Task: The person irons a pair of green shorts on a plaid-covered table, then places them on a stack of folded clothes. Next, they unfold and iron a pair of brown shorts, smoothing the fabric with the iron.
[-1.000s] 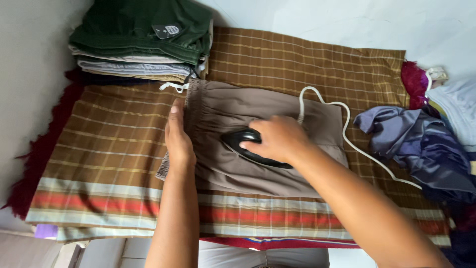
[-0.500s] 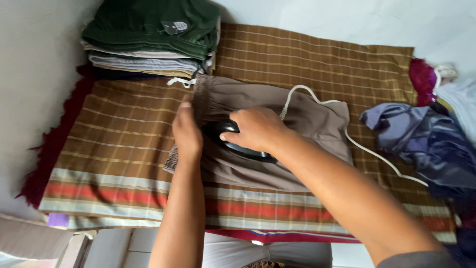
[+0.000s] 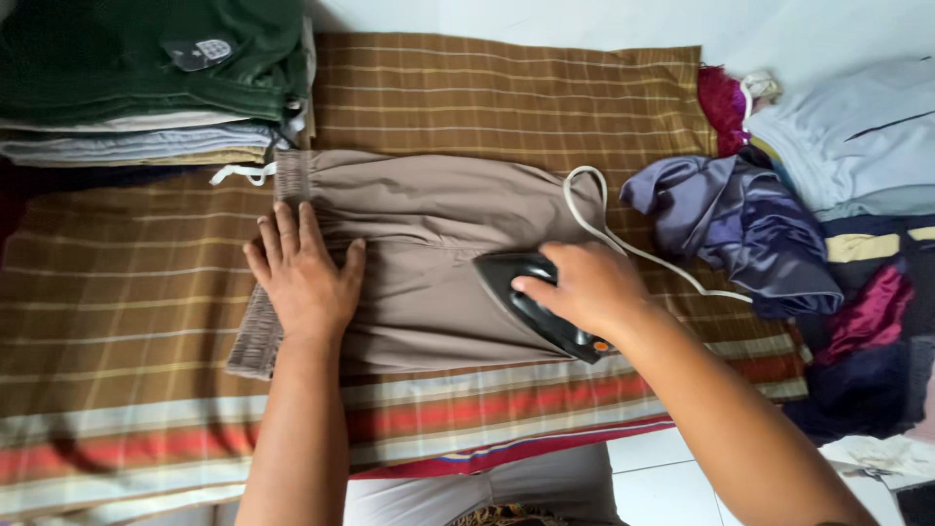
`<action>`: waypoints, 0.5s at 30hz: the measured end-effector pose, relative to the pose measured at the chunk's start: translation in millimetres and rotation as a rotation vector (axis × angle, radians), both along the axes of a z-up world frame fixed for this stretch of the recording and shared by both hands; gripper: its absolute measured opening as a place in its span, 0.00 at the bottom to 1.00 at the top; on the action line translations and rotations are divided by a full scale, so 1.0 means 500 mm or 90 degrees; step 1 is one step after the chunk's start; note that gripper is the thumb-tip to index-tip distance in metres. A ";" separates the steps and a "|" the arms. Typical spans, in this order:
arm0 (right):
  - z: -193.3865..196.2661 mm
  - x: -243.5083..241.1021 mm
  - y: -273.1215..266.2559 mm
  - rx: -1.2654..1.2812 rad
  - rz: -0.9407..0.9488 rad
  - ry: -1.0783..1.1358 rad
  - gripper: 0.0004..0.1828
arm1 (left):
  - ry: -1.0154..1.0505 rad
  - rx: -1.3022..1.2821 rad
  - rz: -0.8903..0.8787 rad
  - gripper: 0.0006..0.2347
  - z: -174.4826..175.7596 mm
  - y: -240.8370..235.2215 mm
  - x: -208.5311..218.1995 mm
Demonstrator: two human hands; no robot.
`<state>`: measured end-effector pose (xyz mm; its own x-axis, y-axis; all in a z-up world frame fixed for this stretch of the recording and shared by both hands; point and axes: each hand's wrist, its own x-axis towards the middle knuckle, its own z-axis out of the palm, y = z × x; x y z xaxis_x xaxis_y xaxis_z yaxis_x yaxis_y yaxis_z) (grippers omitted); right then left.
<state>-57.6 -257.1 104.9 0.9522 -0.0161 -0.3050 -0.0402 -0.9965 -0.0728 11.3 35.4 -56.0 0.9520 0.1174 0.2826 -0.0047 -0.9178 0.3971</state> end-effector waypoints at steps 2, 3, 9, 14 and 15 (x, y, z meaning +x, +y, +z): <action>-0.044 0.013 -0.046 -0.004 -0.028 -0.029 0.31 | -0.025 0.025 -0.002 0.38 0.008 -0.019 -0.005; -0.068 0.018 -0.068 -0.008 -0.061 -0.059 0.30 | -0.051 0.052 -0.008 0.38 0.014 -0.027 -0.004; -0.066 0.002 -0.064 -0.034 -0.098 -0.073 0.31 | -0.073 0.133 -0.240 0.27 0.153 -0.210 -0.068; -0.066 0.002 -0.074 -0.056 -0.155 -0.066 0.33 | 0.092 0.169 -0.369 0.31 0.071 -0.372 -0.053; -0.066 -0.002 -0.076 -0.071 -0.180 -0.039 0.35 | 0.146 0.165 -0.387 0.34 0.049 -0.391 -0.055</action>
